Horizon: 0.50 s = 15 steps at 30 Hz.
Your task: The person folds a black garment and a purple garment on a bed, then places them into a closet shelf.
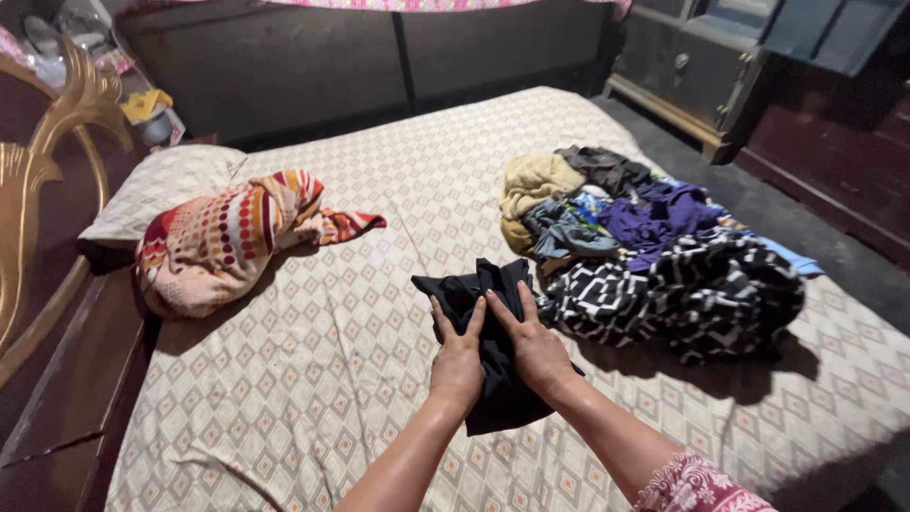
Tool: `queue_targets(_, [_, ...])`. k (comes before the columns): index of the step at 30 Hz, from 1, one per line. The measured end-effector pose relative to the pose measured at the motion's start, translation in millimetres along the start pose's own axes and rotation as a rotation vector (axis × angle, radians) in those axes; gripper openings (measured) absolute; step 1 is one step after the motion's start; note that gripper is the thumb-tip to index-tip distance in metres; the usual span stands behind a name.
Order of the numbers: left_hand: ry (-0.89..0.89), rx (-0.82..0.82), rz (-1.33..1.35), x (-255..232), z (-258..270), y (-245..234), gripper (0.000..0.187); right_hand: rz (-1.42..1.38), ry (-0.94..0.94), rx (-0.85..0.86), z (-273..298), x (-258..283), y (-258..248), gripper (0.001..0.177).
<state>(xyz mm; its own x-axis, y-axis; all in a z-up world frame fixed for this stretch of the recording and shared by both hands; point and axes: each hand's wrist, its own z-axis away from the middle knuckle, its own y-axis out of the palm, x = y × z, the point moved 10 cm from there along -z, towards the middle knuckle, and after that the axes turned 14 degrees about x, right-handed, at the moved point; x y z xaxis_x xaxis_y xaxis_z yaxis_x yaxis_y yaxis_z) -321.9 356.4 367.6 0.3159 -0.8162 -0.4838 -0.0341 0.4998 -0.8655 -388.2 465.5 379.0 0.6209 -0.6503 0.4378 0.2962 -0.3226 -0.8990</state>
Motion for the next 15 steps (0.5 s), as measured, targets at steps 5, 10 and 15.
queue_targets(5, [0.006,0.045,0.014,-37.1,3.8,0.3,0.094,-0.047,0.08,0.034,27.0,-27.6,-29.6,0.091])
queue_targets(10, [0.057,0.067,0.024,-81.3,-3.1,14.2,0.095,-0.046,0.08,-0.014,56.9,-61.5,-66.1,0.097])
queue_targets(15, [0.137,0.084,0.017,-158.7,-10.1,41.8,0.1,-0.029,0.172,-0.001,92.2,-120.6,-105.0,0.1])
